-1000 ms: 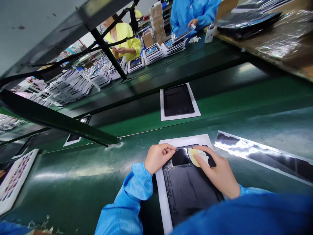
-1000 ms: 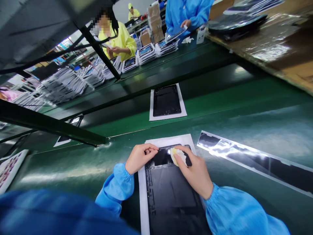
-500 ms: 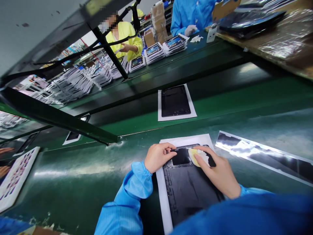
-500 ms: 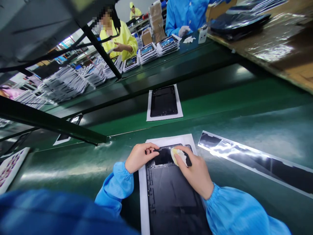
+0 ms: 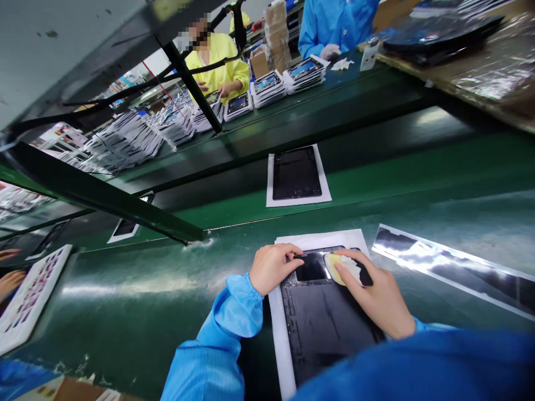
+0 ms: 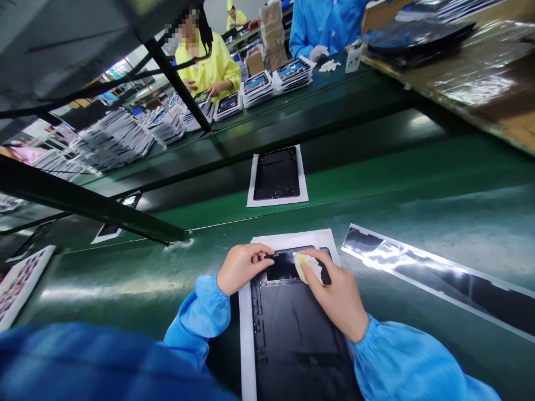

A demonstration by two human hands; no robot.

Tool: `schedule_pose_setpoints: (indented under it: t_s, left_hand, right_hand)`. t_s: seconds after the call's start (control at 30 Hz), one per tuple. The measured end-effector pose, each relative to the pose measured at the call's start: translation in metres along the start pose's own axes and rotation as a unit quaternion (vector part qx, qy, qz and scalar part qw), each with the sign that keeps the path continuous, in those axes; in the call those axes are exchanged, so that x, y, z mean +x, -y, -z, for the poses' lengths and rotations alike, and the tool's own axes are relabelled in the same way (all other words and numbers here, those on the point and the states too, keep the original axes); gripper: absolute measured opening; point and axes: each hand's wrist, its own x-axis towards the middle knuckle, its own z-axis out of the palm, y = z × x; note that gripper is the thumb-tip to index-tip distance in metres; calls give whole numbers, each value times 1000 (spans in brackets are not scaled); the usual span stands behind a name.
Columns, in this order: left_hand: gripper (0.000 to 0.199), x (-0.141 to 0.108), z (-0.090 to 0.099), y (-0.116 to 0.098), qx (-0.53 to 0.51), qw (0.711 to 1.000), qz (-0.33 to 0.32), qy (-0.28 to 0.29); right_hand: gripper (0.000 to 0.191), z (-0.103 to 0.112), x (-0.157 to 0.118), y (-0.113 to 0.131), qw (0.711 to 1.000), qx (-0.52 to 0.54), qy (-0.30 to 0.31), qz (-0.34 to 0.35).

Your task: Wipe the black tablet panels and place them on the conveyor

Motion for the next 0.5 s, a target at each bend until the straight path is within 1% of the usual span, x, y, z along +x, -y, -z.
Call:
schedule_pose_setpoints:
  t_s: [0.13, 0.37, 0.5]
  left_hand:
    - [14, 0, 0, -1, -1, 1000, -2, -2]
    - [14, 1, 2, -2, -29, 999, 14, 8]
    - [14, 1, 2, -2, -8, 1000, 13, 6]
  right_hand:
    - [28, 0, 0, -2, 1000, -2, -4, 12]
    - [29, 2, 0, 1, 1000, -4, 0, -3]
    - [30, 1, 0, 0, 1000, -3, 5, -5]
